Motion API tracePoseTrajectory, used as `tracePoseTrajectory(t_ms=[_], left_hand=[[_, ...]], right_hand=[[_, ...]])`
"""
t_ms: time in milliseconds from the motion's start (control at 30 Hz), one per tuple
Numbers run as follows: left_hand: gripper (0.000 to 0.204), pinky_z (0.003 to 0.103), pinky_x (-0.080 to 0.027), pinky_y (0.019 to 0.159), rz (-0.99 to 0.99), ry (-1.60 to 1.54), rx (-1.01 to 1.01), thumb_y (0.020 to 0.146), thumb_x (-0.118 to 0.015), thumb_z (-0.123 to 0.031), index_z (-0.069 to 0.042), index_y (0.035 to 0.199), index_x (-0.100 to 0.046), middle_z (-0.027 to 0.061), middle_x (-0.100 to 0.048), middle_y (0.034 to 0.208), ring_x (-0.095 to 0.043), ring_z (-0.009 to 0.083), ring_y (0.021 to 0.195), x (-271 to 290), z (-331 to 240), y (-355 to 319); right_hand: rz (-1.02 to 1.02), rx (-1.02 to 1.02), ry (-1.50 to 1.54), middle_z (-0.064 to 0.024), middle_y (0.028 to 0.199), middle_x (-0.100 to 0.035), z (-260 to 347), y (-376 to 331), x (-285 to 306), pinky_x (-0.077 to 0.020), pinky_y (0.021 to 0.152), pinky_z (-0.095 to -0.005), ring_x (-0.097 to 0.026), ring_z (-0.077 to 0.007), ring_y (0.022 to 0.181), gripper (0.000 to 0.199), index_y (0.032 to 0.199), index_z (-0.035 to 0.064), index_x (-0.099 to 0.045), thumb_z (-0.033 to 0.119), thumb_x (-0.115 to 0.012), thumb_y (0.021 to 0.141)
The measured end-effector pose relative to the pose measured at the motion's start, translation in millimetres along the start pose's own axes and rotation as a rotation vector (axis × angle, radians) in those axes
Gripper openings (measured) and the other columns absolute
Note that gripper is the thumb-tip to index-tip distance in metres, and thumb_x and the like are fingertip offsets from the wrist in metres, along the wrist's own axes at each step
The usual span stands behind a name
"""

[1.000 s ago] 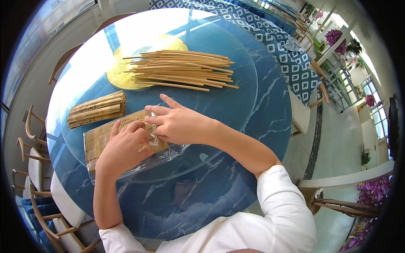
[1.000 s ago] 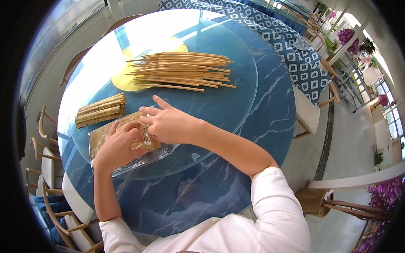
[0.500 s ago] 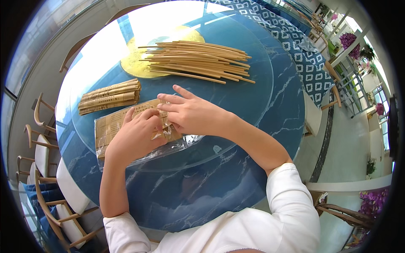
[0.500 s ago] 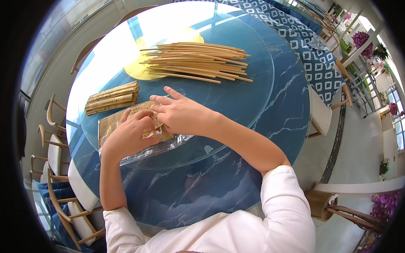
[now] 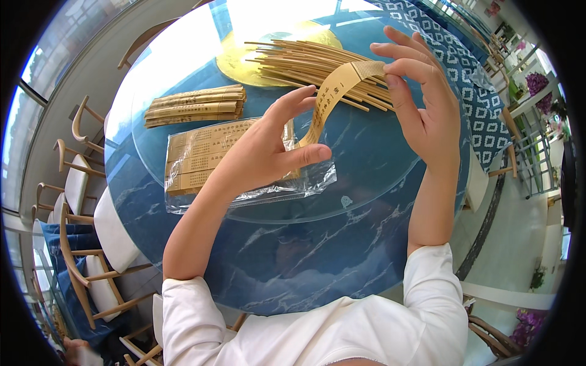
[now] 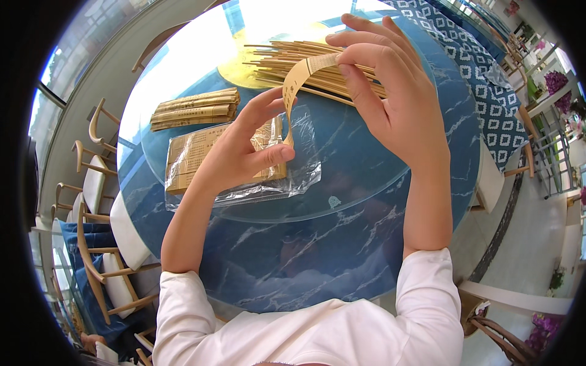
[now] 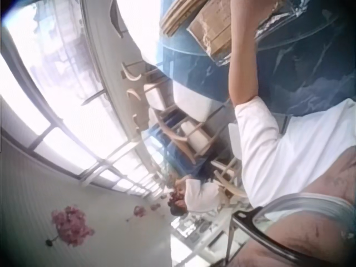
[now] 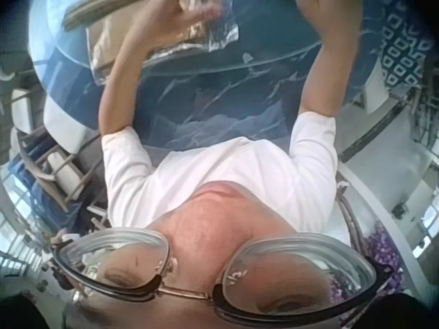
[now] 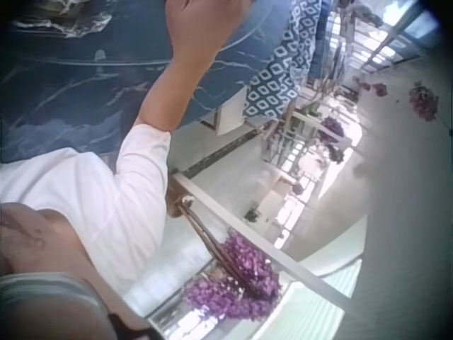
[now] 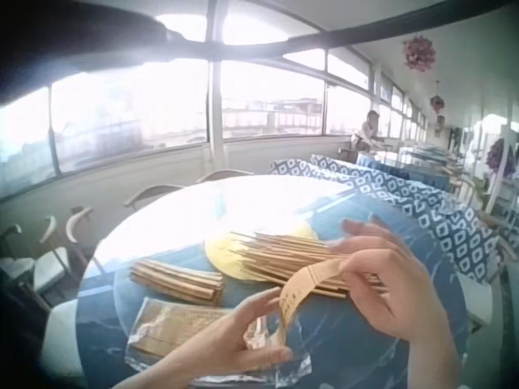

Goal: The person repeatedly picks up thin bamboo strips and inserts them into small cylindrical bamboo holders on a round blue table. The person handles the strips one at a time, aligning and sliding them into the holders, then places the assembled units back on the table.

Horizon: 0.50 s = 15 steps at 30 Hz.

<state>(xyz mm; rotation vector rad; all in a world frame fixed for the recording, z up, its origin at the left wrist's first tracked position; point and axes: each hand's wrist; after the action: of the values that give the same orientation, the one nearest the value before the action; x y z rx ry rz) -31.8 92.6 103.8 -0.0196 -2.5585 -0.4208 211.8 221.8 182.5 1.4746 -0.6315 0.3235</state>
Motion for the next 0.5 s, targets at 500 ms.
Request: tracePoseTrajectory(t_ms=[500], left_hand=[[0.053,0.051,-0.017,0.135,0.117,0.66,0.142,0.095,-0.085,-0.034,-0.013,0.14,-0.066,0.0085,-0.08,0.118,-0.075,0.0212,0.111,71,-20,-24]], right_hand=[[0.235,-0.002,0.069,-0.0061,0.127,-0.076,13,-12,-5,-0.0496,0.117,-0.0474,-0.063,-0.031,0.137,0.009,0.104,0.0086,-0.072,0.009,-0.077,0.097]])
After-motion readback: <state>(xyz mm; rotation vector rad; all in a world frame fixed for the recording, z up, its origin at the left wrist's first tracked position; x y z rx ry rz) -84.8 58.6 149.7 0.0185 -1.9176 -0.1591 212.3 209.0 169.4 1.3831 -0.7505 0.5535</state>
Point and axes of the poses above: each hand's wrist, its own y-axis towards the middle knuckle, its own x-axis out of the back of the hand, z = x × y
